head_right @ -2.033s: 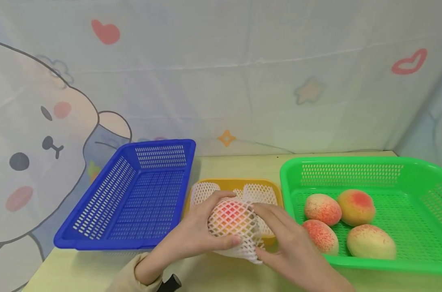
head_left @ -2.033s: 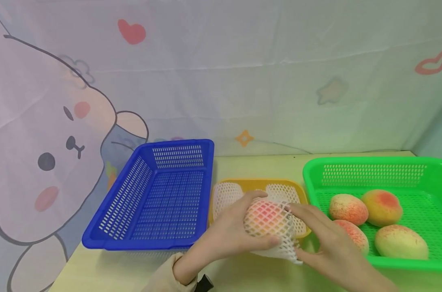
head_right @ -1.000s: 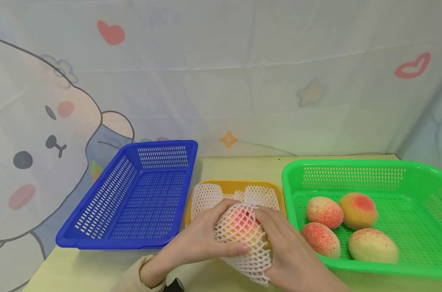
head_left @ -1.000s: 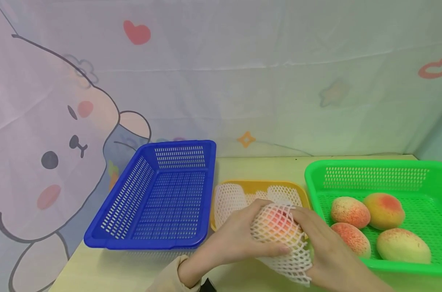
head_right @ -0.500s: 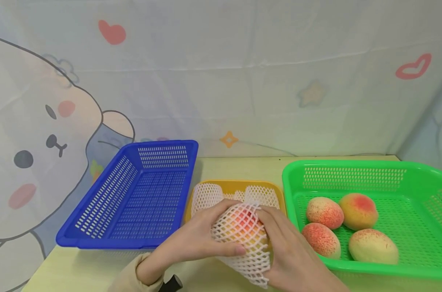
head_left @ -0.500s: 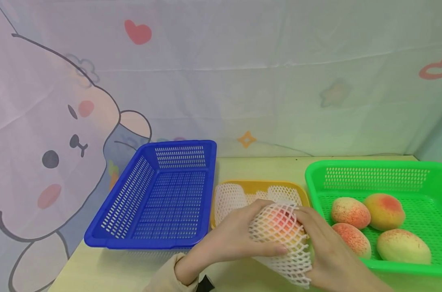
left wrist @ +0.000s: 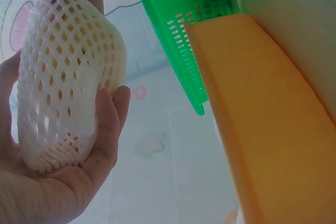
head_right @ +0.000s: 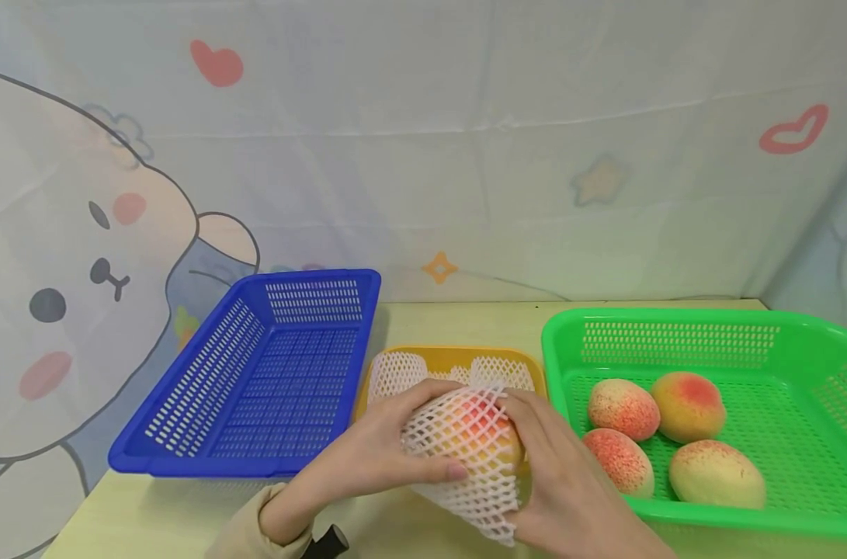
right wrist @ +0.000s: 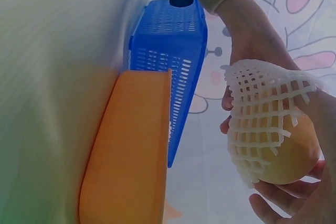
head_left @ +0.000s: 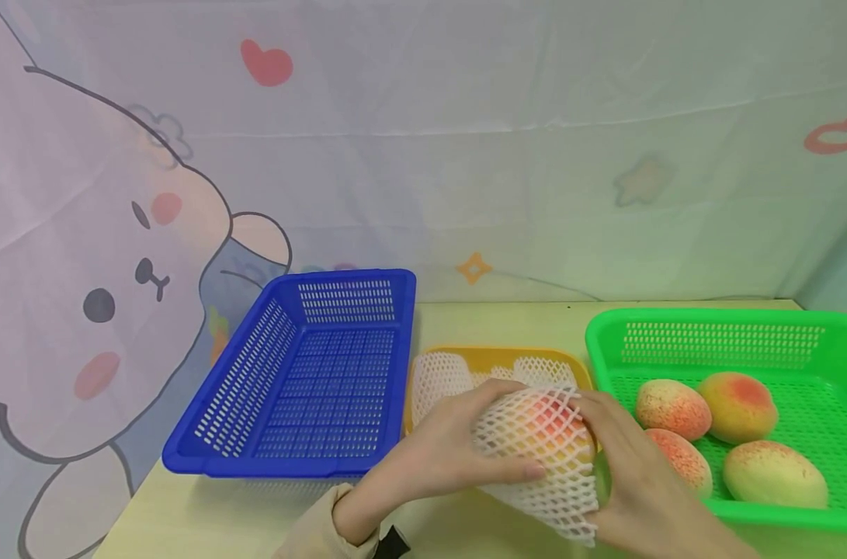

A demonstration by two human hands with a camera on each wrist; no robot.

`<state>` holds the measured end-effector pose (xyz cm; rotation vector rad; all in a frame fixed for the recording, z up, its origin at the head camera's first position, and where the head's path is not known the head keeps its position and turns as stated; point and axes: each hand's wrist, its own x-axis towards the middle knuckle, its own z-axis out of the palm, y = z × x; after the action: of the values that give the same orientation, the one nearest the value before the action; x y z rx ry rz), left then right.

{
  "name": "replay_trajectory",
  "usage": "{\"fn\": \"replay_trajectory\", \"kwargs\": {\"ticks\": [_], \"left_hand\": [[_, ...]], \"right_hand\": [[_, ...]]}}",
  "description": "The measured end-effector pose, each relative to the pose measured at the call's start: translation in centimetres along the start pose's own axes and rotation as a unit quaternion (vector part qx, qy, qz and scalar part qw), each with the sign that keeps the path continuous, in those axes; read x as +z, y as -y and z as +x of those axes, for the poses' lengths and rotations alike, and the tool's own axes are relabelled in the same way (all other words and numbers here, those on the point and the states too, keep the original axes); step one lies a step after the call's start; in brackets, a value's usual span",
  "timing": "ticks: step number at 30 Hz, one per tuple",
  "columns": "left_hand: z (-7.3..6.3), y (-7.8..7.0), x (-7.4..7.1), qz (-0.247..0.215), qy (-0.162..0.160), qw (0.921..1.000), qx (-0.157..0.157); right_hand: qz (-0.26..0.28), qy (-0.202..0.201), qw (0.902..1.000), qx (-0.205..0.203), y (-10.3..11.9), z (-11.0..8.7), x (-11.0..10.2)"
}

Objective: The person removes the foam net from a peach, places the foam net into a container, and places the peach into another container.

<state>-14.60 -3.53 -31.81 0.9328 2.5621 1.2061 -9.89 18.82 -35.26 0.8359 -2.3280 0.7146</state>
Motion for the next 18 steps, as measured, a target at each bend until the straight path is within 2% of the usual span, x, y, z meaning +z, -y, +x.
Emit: {"fn": "replay_trajectory", "kwargs": {"ticks": [8, 18], "left_hand": [[0.05, 0.16, 0.01, -0.011, -0.009, 0.9999, 0.004], [0.13, 0.20, 0.02, -0.016, -0.023, 0.9996, -0.002]], "right_hand": [[0.007, -0.003, 0.9999, 0.012, -0.21, 0.08, -0.18], [0.018, -0.024, 0.9995, 0.006, -0.40, 0.26, -0.21]]}}
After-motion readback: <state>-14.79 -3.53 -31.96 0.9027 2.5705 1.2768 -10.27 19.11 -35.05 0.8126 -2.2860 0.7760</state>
